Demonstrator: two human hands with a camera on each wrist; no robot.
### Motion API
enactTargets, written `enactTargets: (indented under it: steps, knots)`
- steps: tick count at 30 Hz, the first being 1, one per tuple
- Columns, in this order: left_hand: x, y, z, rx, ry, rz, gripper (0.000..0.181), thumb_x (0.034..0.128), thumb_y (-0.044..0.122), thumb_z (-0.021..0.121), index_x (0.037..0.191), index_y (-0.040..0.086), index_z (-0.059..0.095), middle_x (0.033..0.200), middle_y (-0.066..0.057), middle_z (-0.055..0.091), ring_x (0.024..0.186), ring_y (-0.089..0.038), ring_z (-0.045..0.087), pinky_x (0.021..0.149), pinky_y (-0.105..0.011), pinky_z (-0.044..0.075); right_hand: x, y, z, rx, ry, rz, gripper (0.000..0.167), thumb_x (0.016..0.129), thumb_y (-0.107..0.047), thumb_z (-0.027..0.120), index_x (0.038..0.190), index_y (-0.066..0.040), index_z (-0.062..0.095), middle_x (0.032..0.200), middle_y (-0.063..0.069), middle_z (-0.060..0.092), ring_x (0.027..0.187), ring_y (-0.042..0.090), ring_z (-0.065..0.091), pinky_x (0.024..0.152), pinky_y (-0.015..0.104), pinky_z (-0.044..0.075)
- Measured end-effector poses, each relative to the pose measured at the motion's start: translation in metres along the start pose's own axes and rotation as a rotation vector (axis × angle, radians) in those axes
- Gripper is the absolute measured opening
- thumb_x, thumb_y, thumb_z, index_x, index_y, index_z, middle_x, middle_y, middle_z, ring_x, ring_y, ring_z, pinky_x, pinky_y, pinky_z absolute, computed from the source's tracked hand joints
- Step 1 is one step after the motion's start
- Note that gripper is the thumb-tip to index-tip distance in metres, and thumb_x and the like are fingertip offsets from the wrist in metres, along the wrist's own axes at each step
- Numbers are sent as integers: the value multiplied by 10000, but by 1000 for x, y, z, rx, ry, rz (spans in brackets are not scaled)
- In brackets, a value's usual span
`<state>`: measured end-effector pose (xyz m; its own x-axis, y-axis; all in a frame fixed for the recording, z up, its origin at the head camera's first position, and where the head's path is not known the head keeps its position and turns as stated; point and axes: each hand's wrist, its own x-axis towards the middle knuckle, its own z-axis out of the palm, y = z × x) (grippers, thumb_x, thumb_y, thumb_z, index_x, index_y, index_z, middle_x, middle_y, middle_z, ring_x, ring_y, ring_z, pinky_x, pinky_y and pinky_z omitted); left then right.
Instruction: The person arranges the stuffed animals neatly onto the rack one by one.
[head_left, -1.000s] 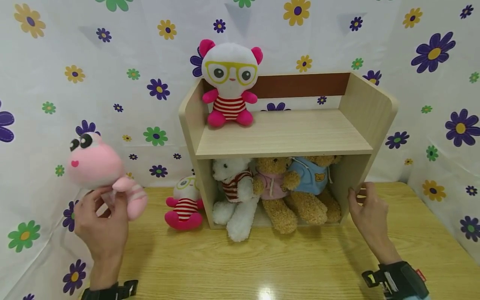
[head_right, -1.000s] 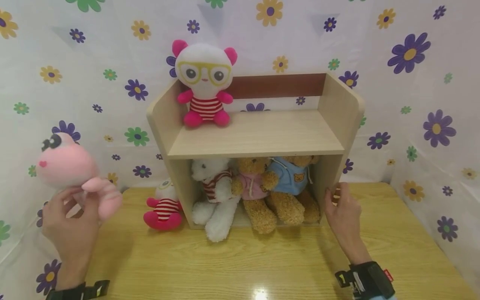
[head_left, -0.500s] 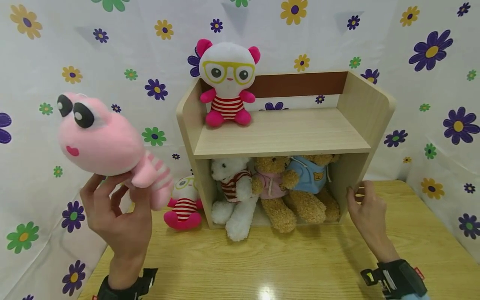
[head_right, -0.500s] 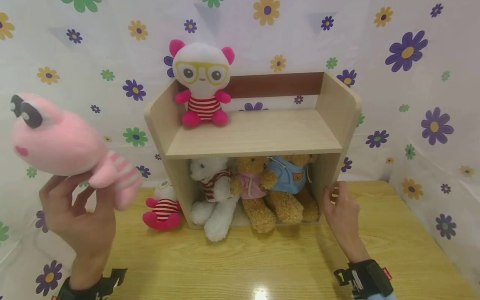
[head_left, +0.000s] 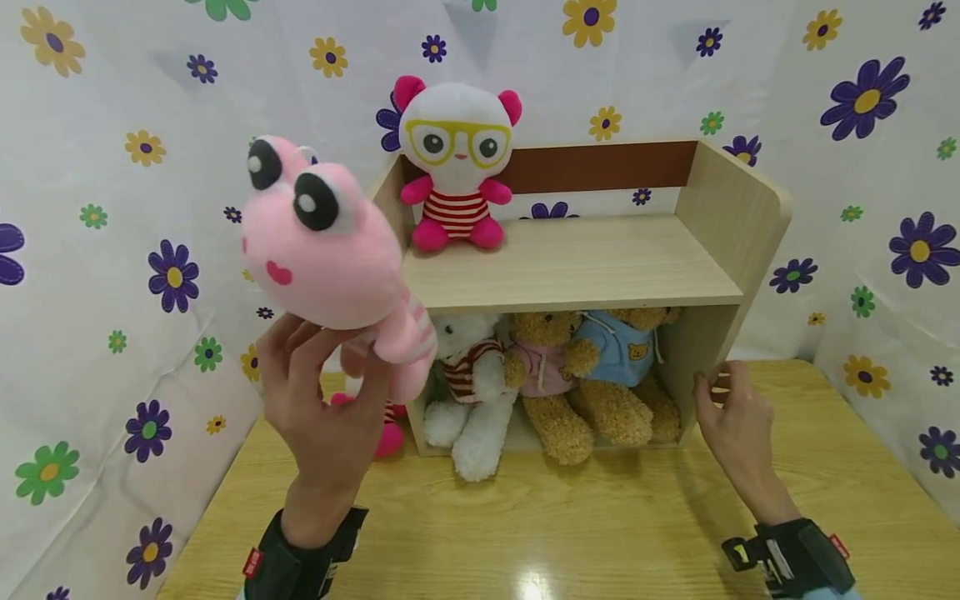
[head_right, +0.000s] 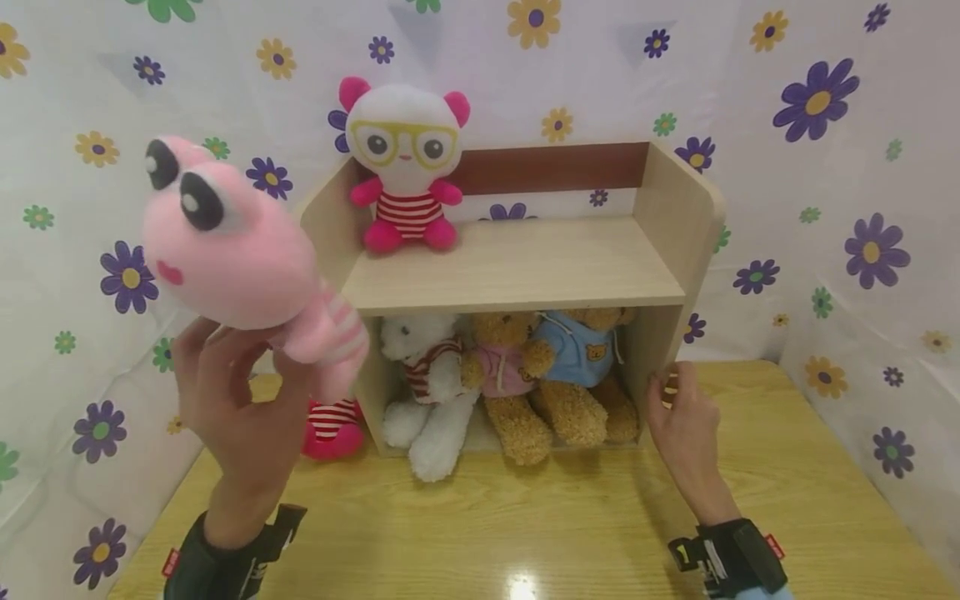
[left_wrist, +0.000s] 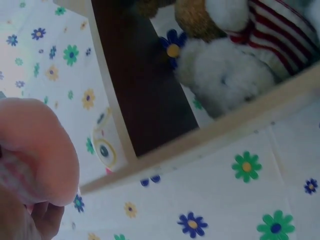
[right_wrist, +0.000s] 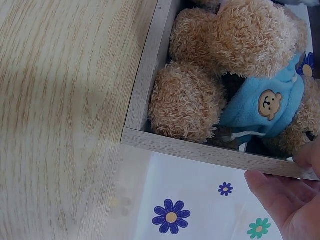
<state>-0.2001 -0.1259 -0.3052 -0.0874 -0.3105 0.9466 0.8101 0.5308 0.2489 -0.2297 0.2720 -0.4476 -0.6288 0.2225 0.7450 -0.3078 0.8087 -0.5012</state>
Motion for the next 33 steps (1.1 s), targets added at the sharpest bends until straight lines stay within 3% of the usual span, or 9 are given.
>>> enactTargets:
  steps: [9, 13, 17, 19, 23, 26, 28, 30, 33]
  knots:
    - [-3, 19, 50, -128, -253, 33, 260, 922, 231, 771, 1071, 25, 719, 1247, -277, 536, 1204, -336, 565, 1000, -347, 523, 0, 3, 1, -9, 6, -14, 165, 923, 16, 661, 1028, 97, 561, 842, 348, 706, 657, 486, 718, 542, 591, 549]
    - [-1, 20, 75, -141, -361, 32, 273, 889, 155, 802, 1120, 48, 703, 1306, -242, 506, 1217, -311, 547, 921, -350, 581, 0, 4, 1, -2, 8, -18, 148, 928, 14, 655, 1002, 80, 546, 838, 352, 703, 655, 494, 715, 546, 599, 556]
    - [0, 20, 100, -80, -406, 38, 267, 898, 170, 792, 1111, 56, 679, 1288, -208, 516, 1208, -291, 535, 861, -356, 610, 0, 5, 1, -9, 13, -30, 144, 928, 13, 654, 985, 74, 537, 822, 346, 703, 644, 485, 715, 545, 600, 557]
    - [1, 21, 112, -17, -414, 52, 241, 926, 181, 755, 1101, 52, 652, 1277, -215, 517, 1184, -302, 533, 852, -371, 603, 0, 5, 1, -12, 18, -37, 143, 921, 17, 658, 977, 77, 540, 812, 341, 703, 632, 474, 716, 530, 562, 567]
    - [5, 25, 139, 153, -457, 9, 287, 964, 271, 715, 1112, 65, 581, 1259, -209, 489, 1150, -322, 507, 781, -427, 604, 4, 5, 0, -8, 22, -31, 141, 915, 18, 661, 975, 78, 549, 807, 332, 707, 628, 464, 719, 528, 212, 568]
    - [6, 26, 159, 299, -504, -13, 362, 979, 370, 684, 1116, 70, 535, 1220, -201, 469, 1111, -324, 495, 731, -416, 615, 4, 5, 1, 3, 22, -23, 136, 919, 17, 660, 976, 78, 552, 809, 333, 707, 636, 471, 719, 531, 248, 588]
    - [4, 24, 171, 391, -530, 5, 381, 991, 402, 653, 1114, 67, 519, 1195, -201, 469, 1088, -327, 497, 757, -388, 610, 3, 5, 2, 5, 21, -22, 137, 923, 17, 659, 975, 80, 550, 811, 338, 705, 638, 476, 718, 533, 482, 594]
    - [2, 22, 182, 499, -541, 50, 379, 1007, 413, 622, 1105, 64, 509, 1167, -203, 479, 1089, -334, 508, 797, -361, 605, 2, 5, 2, 4, 21, -25, 141, 923, 20, 659, 980, 87, 549, 808, 344, 701, 633, 480, 715, 539, 587, 554]
    - [-1, 21, 196, 642, -571, 96, 358, 1016, 410, 589, 1117, 75, 509, 1171, -197, 499, 1100, -339, 531, 865, -351, 582, 0, 5, 2, 1, 17, -24, 155, 920, 24, 661, 994, 96, 545, 807, 351, 696, 626, 482, 710, 534, 592, 554]
